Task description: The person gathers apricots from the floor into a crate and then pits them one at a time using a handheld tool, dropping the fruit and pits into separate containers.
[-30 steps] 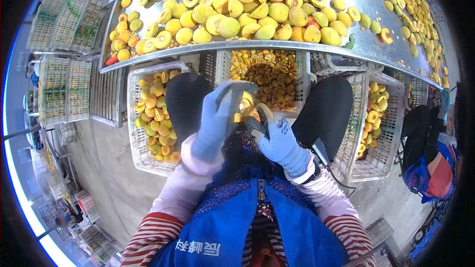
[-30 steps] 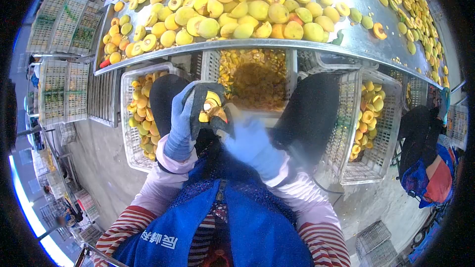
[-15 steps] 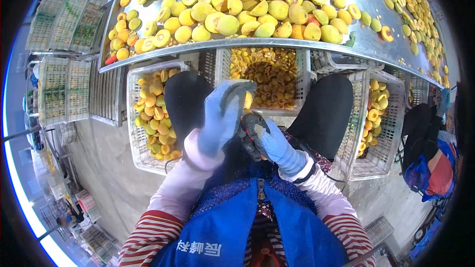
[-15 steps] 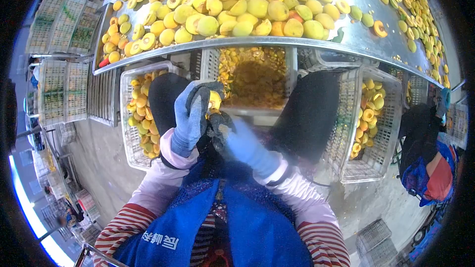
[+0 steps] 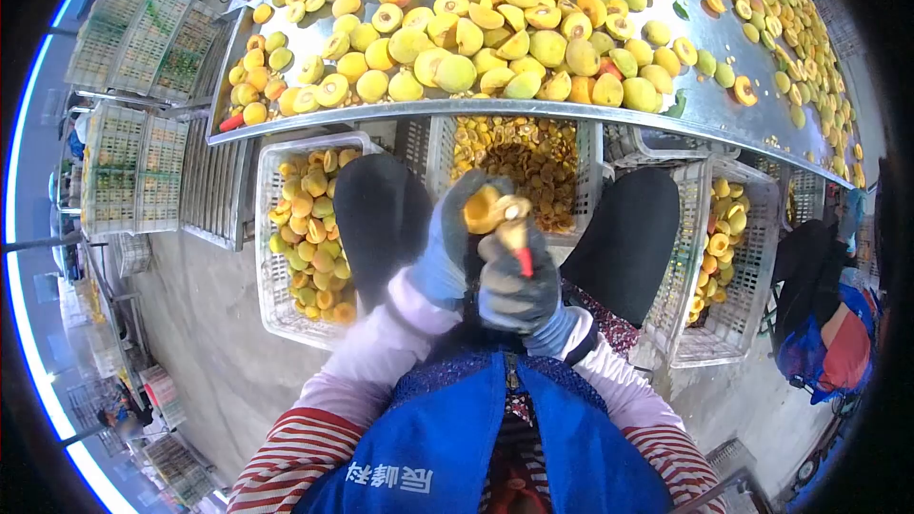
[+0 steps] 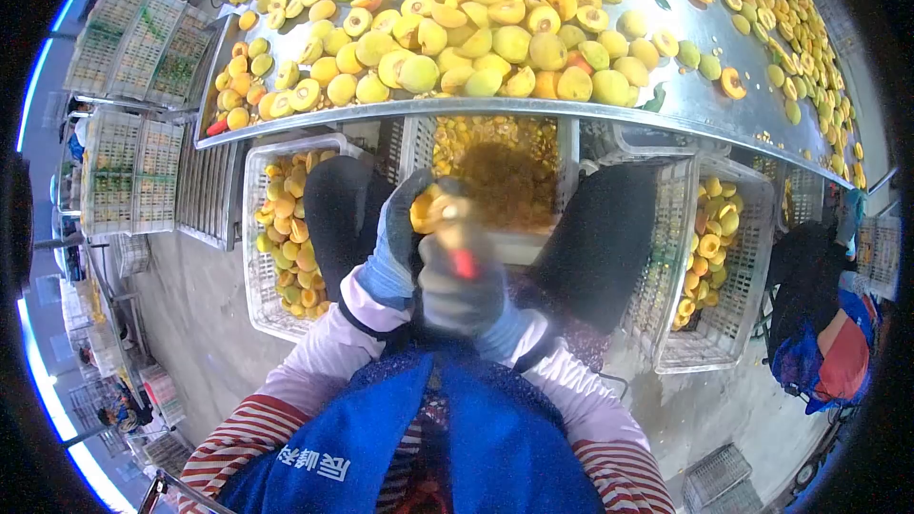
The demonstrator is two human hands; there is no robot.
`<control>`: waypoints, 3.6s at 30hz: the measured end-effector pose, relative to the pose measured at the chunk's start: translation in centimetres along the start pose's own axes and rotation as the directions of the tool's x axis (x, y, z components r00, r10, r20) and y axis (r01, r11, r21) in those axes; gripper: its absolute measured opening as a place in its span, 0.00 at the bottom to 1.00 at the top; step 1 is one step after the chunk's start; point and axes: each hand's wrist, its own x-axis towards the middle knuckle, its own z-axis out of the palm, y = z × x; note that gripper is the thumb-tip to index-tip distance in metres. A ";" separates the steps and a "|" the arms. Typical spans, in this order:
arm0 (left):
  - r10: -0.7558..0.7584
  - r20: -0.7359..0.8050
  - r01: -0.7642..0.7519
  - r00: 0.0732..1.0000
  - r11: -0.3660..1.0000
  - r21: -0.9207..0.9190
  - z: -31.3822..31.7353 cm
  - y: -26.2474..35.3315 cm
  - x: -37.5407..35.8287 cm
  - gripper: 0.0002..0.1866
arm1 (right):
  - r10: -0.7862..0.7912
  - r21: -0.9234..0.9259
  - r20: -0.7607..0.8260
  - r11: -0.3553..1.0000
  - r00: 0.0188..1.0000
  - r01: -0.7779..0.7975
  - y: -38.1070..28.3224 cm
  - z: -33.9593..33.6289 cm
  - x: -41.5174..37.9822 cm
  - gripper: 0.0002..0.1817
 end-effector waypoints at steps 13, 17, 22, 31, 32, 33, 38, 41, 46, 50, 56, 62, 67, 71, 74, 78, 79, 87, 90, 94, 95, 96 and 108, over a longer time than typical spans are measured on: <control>0.615 0.234 0.038 0.753 -0.396 0.917 -2.0 10.1 10.4 0.29 | -0.222 -0.374 -0.660 0.926 0.717 -0.058 -4.1 -2.0 0.0 0.29; 0.286 0.138 0.107 0.948 -0.698 0.708 -0.1 10.0 18.4 0.30 | -0.269 -0.402 -0.676 0.915 0.686 -0.037 -5.8 -0.5 0.4 0.30; 0.395 0.379 -0.440 0.837 0.073 0.895 -1.6 8.6 11.9 0.36 | -0.613 -0.730 -0.514 0.680 0.600 0.070 -7.1 2.0 1.2 0.27; 0.332 0.036 -0.307 0.943 0.821 0.482 2.2 2.6 3.0 0.18 | -0.561 -0.529 0.214 -0.755 0.800 -0.388 -4.4 3.4 1.9 0.27; 0.480 0.153 -0.461 0.864 0.632 0.623 2.4 2.3 2.8 0.18 | -0.561 -0.510 0.265 -0.772 0.784 -0.379 -3.9 3.7 1.7 0.27; 0.506 0.179 -0.490 0.844 0.590 0.641 2.5 2.1 2.5 0.17 | -0.559 -0.488 0.314 -0.789 0.768 -0.374 -3.6 3.9 1.5 0.28; 0.416 0.124 -0.404 0.901 0.699 0.590 2.1 1.9 1.7 0.16 | -0.561 -0.389 0.355 -0.816 0.748 -0.428 -2.3 3.1 0.4 0.30; 0.496 0.223 -0.478 0.839 0.476 0.739 2.4 2.1 1.2 0.14 | -0.601 -0.398 0.255 -0.779 0.757 -0.485 -1.8 2.4 0.1 0.32; 0.432 0.330 -0.458 0.839 0.234 0.858 1.8 2.4 -0.1 0.11 | -0.676 -0.657 0.127 -0.606 0.726 -0.449 -0.7 0.1 -1.3 0.35; 0.409 0.160 -0.349 0.899 0.443 0.826 3.1 2.0 -0.5 0.11 | -0.722 -0.811 0.191 -0.497 0.665 -0.308 0.0 -2.1 -2.0 0.36; 0.473 0.431 -0.544 0.769 0.128 0.829 2.5 2.3 -0.4 0.11 | -0.626 -0.465 0.212 -0.740 0.750 -0.486 -0.1 1.2 -2.1 0.37; 0.479 0.345 -0.503 0.807 0.251 0.827 2.9 1.9 -0.8 0.11 | -0.609 -0.512 0.301 -0.752 0.734 -0.414 -0.1 -0.4 -2.2 0.37; 0.463 0.283 -0.461 0.840 0.333 0.822 2.7 1.7 -0.9 0.09 | -0.639 -0.551 0.228 -0.707 0.734 -0.444 0.3 -0.1 -2.2 0.34; 0.424 0.265 -0.423 0.866 0.337 0.841 2.4 1.6 -0.5 0.09 | -0.691 -0.856 0.087 -0.420 0.718 -0.301 0.4 -1.3 -2.2 0.29; 0.418 0.340 -0.454 0.843 0.210 0.866 2.1 1.9 -0.1 0.09 | -0.652 -0.993 -0.076 -0.022 0.755 -0.119 0.2 -1.8 -1.9 0.26; 0.408 0.338 -0.406 0.848 0.089 0.910 2.0 1.8 0.3 0.08 | -0.705 -0.967 -0.061 -0.134 0.707 -0.217 -0.2 -4.2 -2.5 0.25; 0.413 0.318 -0.384 0.853 0.085 0.919 1.9 1.7 0.4 0.08 | -0.711 -0.917 -0.041 -0.253 0.702 -0.310 -0.3 -3.7 -2.5 0.25; 0.403 0.330 -0.395 0.853 0.086 0.915 1.0 1.8 0.6 0.08 | -0.708 -0.901 0.061 -0.343 0.704 -0.267 0.1 -2.5 -1.6 0.23; 0.421 0.281 -0.402 0.862 0.233 0.886 1.1 1.2 0.3 0.08 | -0.714 -0.983 -0.186 0.135 0.675 -0.128 0.5 -3.1 -1.6 0.21; 0.412 0.310 -0.491 0.857 0.469 0.734 1.0 1.1 0.0 0.09 | -0.449 -0.788 -0.428 0.610 0.784 -0.080 0.0 -2.3 -1.6 0.25; 0.362 0.317 -0.471 0.877 0.507 0.722 1.0 1.4 0.1 0.09 | -0.282 -0.654 -0.421 0.753 0.862 -0.074 -0.2 -2.1 -1.4 0.27; 0.308 0.323 -0.444 0.895 0.546 0.711 0.9 1.6 0.3 0.10 | -0.032 -0.398 -0.248 0.914 0.968 -0.072 -0.7 -2.0 -0.9 0.30; 0.368 -0.227 -0.361 0.902 0.930 0.073 -4.1 1.8 -0.6 0.17 | -0.050 -0.037 0.033 0.998 0.998 0.051 -3.8 -1.9 -0.7 0.26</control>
